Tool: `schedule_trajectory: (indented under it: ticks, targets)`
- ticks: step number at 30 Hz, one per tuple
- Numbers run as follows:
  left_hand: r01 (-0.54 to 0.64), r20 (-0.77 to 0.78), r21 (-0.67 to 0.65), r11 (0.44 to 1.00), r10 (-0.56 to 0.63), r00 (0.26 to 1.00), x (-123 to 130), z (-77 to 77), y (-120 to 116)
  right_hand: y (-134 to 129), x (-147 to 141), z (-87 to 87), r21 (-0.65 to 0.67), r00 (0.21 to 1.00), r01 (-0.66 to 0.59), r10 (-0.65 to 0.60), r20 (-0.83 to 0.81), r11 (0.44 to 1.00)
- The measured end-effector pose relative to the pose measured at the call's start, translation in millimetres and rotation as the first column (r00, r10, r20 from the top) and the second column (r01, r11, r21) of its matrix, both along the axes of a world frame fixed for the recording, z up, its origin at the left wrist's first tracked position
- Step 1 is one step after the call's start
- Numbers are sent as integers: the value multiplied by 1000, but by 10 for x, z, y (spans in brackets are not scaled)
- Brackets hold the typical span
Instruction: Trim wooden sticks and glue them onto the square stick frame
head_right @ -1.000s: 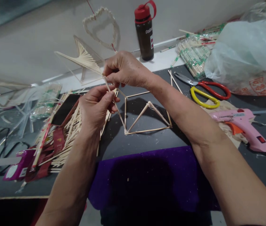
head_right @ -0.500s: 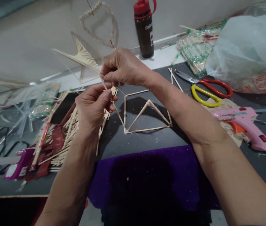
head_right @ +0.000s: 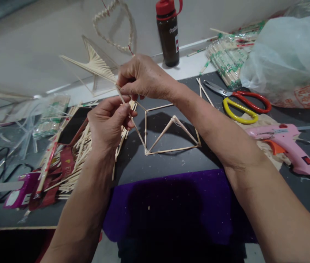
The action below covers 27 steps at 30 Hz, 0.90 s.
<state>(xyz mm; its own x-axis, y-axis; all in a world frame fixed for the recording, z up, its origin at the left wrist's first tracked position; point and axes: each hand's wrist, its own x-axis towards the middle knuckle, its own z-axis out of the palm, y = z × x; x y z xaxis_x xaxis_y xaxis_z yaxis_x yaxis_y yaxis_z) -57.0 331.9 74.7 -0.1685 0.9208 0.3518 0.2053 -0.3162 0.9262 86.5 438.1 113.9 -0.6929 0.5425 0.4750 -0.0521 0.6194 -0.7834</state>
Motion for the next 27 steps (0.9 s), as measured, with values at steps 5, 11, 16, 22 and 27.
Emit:
schedule_trajectory:
  ticks: [5, 11, 16, 22, 27]
  targets:
    - [-9, -23, 13, 1000, 9, 1000, -6, -6, -3, -6, 9, 9, 28, 1000, -24, 24, 0, 999]
    - [-16, -96, 35, 999, 19, 995, -12, -12, -4, -11, 12, 11, 14, 1000, -10, 10, 3, 1000]
    - [-17, -75, 21, 1000, 19, 997, -12, -23, 2, -5, 12, 0, -18, 1000, -9, 9, 13, 1000]
    - [-11, -70, 24, 1000, 13, 997, -29, -50, 11, -9, 7, 3, -26, 1000, -6, 7, 19, 1000]
    - [-7, -68, 14, 1000, 8, 998, -22, -38, 2, -28, 14, 21, -36, 999, 16, -14, 38, 999]
